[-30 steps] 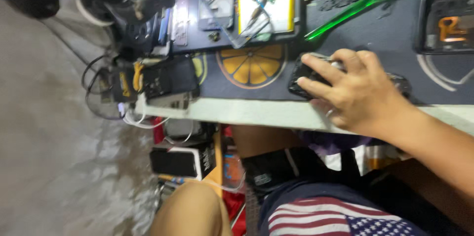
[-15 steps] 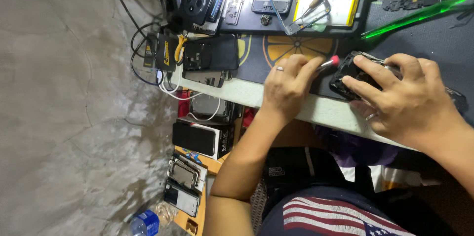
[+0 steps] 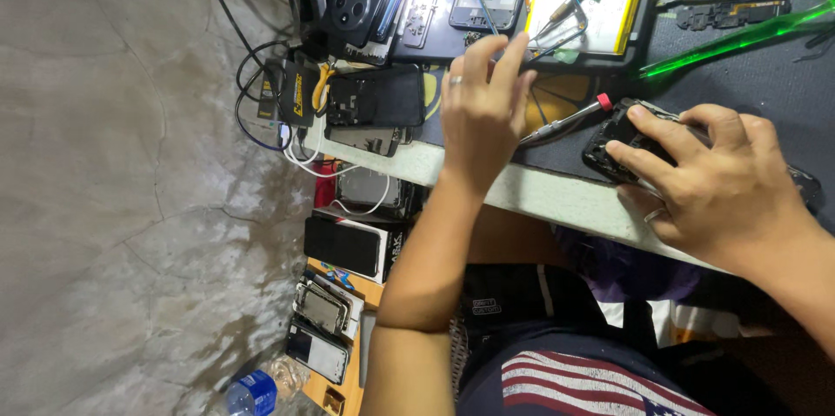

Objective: The person uses a screwdriver to remove screws from the back of a disassembled mobile phone. They lift the back cover, set it aside, and continue unscrewing internal components while holding the phone body.

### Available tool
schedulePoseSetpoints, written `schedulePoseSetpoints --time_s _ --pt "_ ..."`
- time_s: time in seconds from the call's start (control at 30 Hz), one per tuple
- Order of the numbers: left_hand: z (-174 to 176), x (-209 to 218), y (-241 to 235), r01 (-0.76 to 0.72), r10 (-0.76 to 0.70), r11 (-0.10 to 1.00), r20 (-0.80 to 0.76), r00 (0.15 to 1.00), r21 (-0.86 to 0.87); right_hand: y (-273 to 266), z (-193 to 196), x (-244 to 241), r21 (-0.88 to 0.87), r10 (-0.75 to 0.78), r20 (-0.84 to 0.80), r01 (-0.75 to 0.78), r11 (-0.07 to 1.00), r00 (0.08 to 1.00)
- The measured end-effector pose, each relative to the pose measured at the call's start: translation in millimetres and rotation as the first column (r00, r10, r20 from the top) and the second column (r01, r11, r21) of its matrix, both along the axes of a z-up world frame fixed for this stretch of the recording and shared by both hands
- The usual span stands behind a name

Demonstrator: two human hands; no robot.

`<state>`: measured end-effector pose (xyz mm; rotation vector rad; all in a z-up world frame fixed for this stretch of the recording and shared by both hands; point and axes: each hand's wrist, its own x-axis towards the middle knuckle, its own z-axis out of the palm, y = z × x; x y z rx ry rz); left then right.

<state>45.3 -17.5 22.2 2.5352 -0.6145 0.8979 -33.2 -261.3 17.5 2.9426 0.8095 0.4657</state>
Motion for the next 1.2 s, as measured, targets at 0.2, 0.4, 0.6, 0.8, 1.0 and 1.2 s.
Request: schedulePoseSetpoints --time_s 0.2,0.4,0.6,0.8,1.0,1.2 --pt "3 12 -4 0.005 -0.007 0.998 0.035 0.999 0.07 3 -4 2 0.091 0.078 0.176 -0.095 0.991 0.981" --pt "4 8 3 0.053 -0.054 0.998 0.106 0.993 0.015 6 -4 2 0.053 0.088 0.127 -0.096 0.994 0.988" --pt "7 -8 1 0.126 -0.12 0.991 0.11 0.987 -0.048 9 -1 5 0.09 0.142 0.116 -0.153 0.984 0.983" --pt "4 -51 3 0.262 -0.257 0.962 0.075 0.963 -0.069 3 -8 9 0.33 0.185 0.021 -0.181 0.927 0.983" --pt "8 -89 9 0.377 -0.376 0.925 -0.033 0.926 0.044 -12 -17 12 0.583 0.194 -0.092 -0.105 0.806 0.977" --pt "8 -99 9 0.443 -0.443 0.88 -0.036 0.896 0.172 -14 -27 11 0.592 0.149 -0.143 -0.036 0.805 0.978"
